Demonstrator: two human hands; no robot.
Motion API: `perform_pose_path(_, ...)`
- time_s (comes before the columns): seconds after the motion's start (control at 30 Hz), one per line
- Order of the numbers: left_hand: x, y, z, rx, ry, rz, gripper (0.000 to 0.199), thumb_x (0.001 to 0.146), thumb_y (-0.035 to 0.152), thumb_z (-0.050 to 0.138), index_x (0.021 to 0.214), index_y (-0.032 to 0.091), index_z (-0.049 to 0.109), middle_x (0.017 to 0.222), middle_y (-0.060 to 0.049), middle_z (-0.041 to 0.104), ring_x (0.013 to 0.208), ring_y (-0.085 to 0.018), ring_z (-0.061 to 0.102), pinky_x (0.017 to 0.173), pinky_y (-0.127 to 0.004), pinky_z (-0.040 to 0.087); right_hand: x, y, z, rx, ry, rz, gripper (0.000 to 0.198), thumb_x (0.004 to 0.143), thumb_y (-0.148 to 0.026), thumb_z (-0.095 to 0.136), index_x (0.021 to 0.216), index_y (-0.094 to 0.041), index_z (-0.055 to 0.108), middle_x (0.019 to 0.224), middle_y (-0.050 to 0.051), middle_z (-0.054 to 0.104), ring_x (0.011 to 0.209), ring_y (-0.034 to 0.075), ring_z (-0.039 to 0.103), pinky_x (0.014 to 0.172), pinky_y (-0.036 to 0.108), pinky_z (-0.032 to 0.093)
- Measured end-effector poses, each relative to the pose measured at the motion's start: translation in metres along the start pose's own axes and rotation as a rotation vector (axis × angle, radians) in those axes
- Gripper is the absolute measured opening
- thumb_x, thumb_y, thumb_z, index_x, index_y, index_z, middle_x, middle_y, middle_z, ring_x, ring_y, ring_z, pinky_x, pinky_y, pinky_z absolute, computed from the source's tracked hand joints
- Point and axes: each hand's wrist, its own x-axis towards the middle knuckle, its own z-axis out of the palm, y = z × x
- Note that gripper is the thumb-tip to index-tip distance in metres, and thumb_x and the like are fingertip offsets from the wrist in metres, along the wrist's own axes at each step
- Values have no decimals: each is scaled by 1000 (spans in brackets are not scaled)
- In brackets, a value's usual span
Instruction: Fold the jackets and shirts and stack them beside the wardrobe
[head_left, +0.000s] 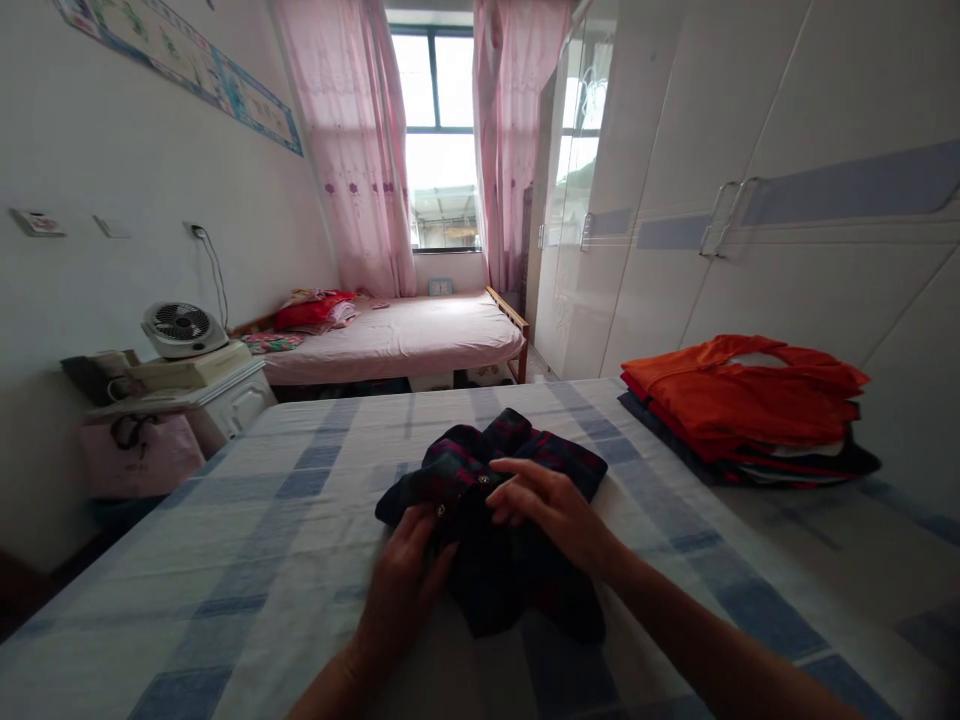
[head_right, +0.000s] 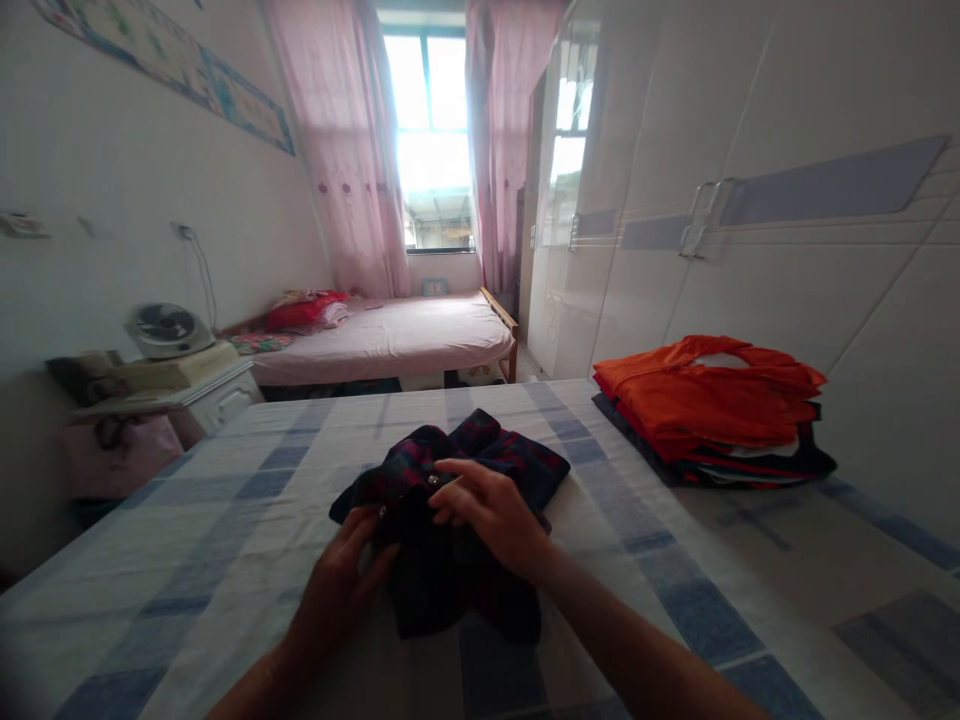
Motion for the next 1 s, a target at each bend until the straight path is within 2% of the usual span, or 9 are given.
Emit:
perform_pose_path(0.2, 10, 7, -6, -258, -164, -223, 42, 75, 30, 62, 114, 18, 54, 100, -8, 67, 93, -24, 63, 82, -36, 50, 7, 58, -71, -64, 592, 126, 27, 80, -33, 50, 96, -15, 61, 78, 5, 69, 65, 14, 63, 61, 27, 50)
perform_pose_path(0.33, 17, 13, -3, -354, -264, -263, 25, 74, 30, 64, 95, 17, 60, 91, -4, 66, 86, -21, 60, 75, -31, 47, 5, 88, -103, -147, 663, 244, 22, 76, -25, 49, 90, -15, 61, 73, 6, 69, 61, 13, 63, 57, 26, 50)
perform_pose_path(0.5, 45, 22, -22, -324, -248, -250, 25, 75, 36, 62, 65, 17, 49, 61, 4, 51, 59, -10, 49, 54, -24, 40, 5, 94, -105, -201, 645, 252, 21, 74, -21, 49, 88, -15, 63, 72, 4, 68, 60, 13, 63, 58, 26, 50)
perform_pose_path(0.57, 73, 33, -58, -312, -116, -200, 31, 76, 39, 60, 60, 17, 45, 55, 6, 44, 54, -7, 45, 50, -22, 38, 4, 92, -102, -227, 636, 247, 21, 74, -20, 48, 88, -16, 63, 72, 3, 68, 59, 12, 62, 59, 25, 49)
perform_pose_path(0.63, 103, 48, -109, -328, 259, -142, 29, 78, 39, 59, 65, 15, 50, 56, 7, 48, 52, -5, 47, 50, -23, 39, 4, 91, -101, -251, 633, 248, 22, 74, -21, 48, 89, -16, 63, 73, 3, 68, 59, 13, 62, 59, 25, 49)
perform_pose_path(0.77, 134, 69, -188, -272, 634, 32, 22, 88, 35, 51, 103, 18, 52, 87, 6, 56, 75, -5, 54, 59, -26, 36, 3, 90, -99, -291, 635, 252, 22, 75, -21, 47, 89, -17, 63, 75, 3, 69, 61, 13, 63, 59, 25, 49)
perform_pose_path(0.83, 122, 67, -186, -234, 489, -48, 28, 87, 38, 51, 105, 17, 53, 87, 5, 59, 77, -8, 57, 62, -27, 42, 3, 90, -98, -305, 633, 249, 23, 75, -20, 46, 91, -16, 63, 75, 3, 69, 62, 13, 64, 60, 25, 49)
perform_pose_path(0.93, 74, 50, -134, -228, -164, -341, 37, 75, 48, 58, 80, 12, 62, 67, 0, 63, 59, -14, 60, 49, -26, 47, 3, 90, -97, -330, 625, 246, 23, 75, -18, 46, 89, -17, 64, 73, 2, 68, 61, 13, 64, 62, 25, 48)
perform_pose_path(1.0, 38, 34, -91, -200, -458, -436, 36, 75, 48, 56, 77, 13, 65, 60, -2, 63, 55, -17, 61, 46, -26, 47, 3, 90, -96, -347, 620, 246, 22, 74, -17, 47, 88, -17, 64, 72, 1, 68, 60, 12, 63, 62, 24, 48)
